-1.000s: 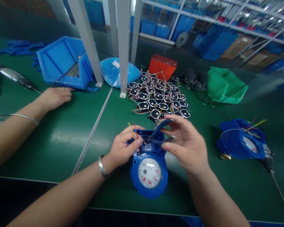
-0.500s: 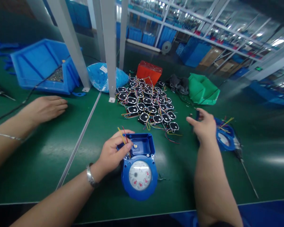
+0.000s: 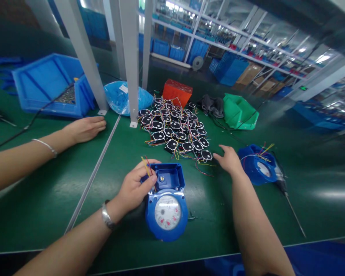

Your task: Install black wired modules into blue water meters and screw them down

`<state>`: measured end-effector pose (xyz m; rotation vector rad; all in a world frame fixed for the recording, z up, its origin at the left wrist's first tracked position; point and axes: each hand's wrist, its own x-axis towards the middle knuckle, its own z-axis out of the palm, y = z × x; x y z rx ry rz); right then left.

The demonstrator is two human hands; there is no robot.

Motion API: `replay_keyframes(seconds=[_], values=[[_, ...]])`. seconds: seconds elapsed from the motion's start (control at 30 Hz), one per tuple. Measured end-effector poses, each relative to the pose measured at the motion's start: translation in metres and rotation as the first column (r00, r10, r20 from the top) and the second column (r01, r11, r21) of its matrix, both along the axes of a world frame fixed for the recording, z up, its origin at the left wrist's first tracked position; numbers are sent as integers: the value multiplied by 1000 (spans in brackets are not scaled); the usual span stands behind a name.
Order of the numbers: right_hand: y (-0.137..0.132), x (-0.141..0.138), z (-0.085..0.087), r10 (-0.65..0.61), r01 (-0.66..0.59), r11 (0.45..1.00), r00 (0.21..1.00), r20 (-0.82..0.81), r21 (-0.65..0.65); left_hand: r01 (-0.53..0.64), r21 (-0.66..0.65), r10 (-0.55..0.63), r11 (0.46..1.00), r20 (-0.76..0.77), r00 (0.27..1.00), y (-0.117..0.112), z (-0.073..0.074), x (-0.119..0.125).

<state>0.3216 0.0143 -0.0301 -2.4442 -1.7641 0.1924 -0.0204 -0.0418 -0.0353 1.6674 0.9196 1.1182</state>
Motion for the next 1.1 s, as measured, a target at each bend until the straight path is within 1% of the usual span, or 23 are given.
replay_keyframes(seconds=[0.07, 0.13, 0.2, 0.27, 0.37, 0.47, 0.53, 0.63, 0.73, 0.8, 0.87, 0.9, 0.93, 0.97, 1.03, 1.1], values=[[-5, -9, 4, 122, -122, 993, 992, -40, 9, -8, 8, 8, 1000, -1, 1000, -1, 0, 1], [-8, -17, 5, 236, -237, 971, 968, -83, -8, -26, 11, 26, 1000, 0, 1000, -2, -1, 2], [-8, -22, 3, 300, -303, 953, 948, -105, -16, -53, 7, 53, 999, 8, 999, -3, -2, 3], [-6, -23, -2, 312, -315, 949, 944, -103, -10, -76, 2, 76, 997, 10, 997, -4, -3, 4], [-4, -21, -7, 293, -293, 956, 953, -79, 13, -100, -20, 100, 995, 12, 995, -6, -4, 5], [-8, -19, -5, 270, -267, 963, 961, -69, 39, -115, -46, 116, 992, 28, 993, -10, -4, 5], [-14, -21, 3, 252, -247, 966, 965, -70, 72, -117, -60, 119, 991, 31, 992, -11, -3, 5], [-25, -28, 26, 248, -234, 961, 966, -78, 149, -120, -62, 121, 991, 5, 993, -11, 0, 6], [-39, -45, 54, 286, -261, 938, 954, -85, 227, -181, 37, 183, 983, -84, 979, -10, 8, 8], [-49, -61, 73, 365, -328, 899, 927, -82, 292, -235, 157, 257, 959, -140, 956, -11, 15, 11], [-60, -78, 87, 476, -422, 830, 877, -68, 365, -245, 239, 284, 939, -140, 949, -14, 22, 14], [-65, -87, 92, 526, -465, 792, 849, -56, 395, -240, 251, 279, 938, -130, 952, -17, 24, 15], [-70, -96, 96, 565, -499, 761, 824, -45, 415, -232, 236, 265, 943, -119, 957, -20, 26, 17], [-74, -104, 99, 594, -525, 736, 803, -37, 427, -225, 195, 248, 955, -103, 963, -23, 28, 18], [-82, -118, 102, 632, -561, 709, 774, -33, 427, -228, 89, 233, 970, -51, 971, -29, 29, 20], [-86, -131, 103, 664, -591, 692, 746, -45, 414, -222, 12, 221, 975, 35, 975, -34, 30, 22]])
